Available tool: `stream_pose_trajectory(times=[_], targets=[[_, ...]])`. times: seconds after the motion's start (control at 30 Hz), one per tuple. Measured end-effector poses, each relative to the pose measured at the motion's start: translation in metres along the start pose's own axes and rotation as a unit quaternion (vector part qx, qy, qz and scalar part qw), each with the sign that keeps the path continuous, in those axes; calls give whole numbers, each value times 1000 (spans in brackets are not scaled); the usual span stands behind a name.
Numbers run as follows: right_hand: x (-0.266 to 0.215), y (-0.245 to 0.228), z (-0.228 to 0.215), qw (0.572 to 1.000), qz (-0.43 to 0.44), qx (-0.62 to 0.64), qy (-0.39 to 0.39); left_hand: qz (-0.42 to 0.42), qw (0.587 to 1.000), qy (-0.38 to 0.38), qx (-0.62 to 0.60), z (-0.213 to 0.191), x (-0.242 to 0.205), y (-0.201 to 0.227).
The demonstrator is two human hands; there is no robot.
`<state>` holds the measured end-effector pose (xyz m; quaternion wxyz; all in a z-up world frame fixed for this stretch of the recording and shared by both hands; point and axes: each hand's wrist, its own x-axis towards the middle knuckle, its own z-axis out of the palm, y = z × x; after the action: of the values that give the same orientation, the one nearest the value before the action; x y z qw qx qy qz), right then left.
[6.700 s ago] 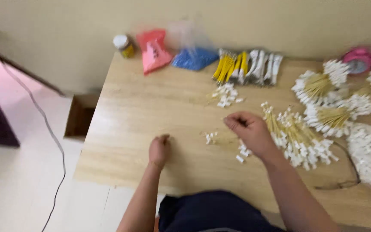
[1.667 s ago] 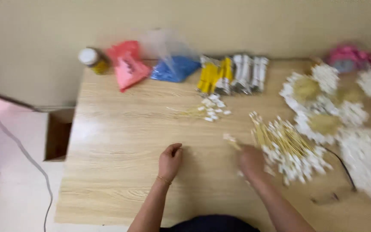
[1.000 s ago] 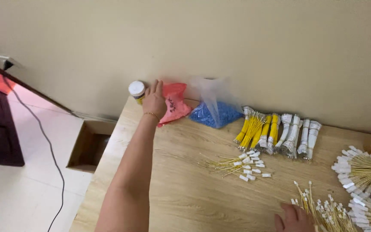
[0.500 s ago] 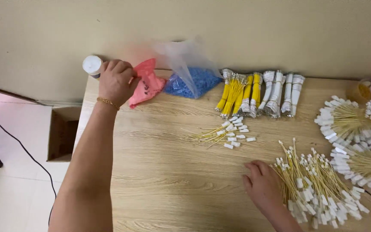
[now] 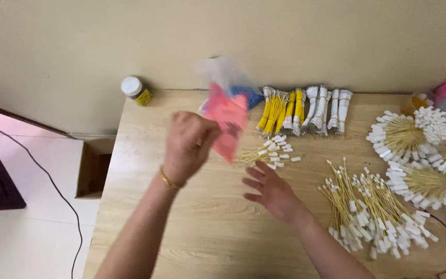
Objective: Manually assembling small white plastic caps onto the ends of thin wires at a workstation.
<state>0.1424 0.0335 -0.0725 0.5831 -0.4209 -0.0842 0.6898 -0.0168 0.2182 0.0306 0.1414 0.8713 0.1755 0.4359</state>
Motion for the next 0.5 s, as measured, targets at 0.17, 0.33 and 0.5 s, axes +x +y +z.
stream_pose_trajectory(times=[0.17,0.33,0.5], targets=[[25,48,-79,963,-21,200,-179,-82,991,6,-110,29,-57,65],[-26,53,-80,994,-1,100,-35,-147,981,18,-123,47,-121,96],[-39,65,-108,995,-55,-8,84,-233,967,-81,-62,72,-195,92]])
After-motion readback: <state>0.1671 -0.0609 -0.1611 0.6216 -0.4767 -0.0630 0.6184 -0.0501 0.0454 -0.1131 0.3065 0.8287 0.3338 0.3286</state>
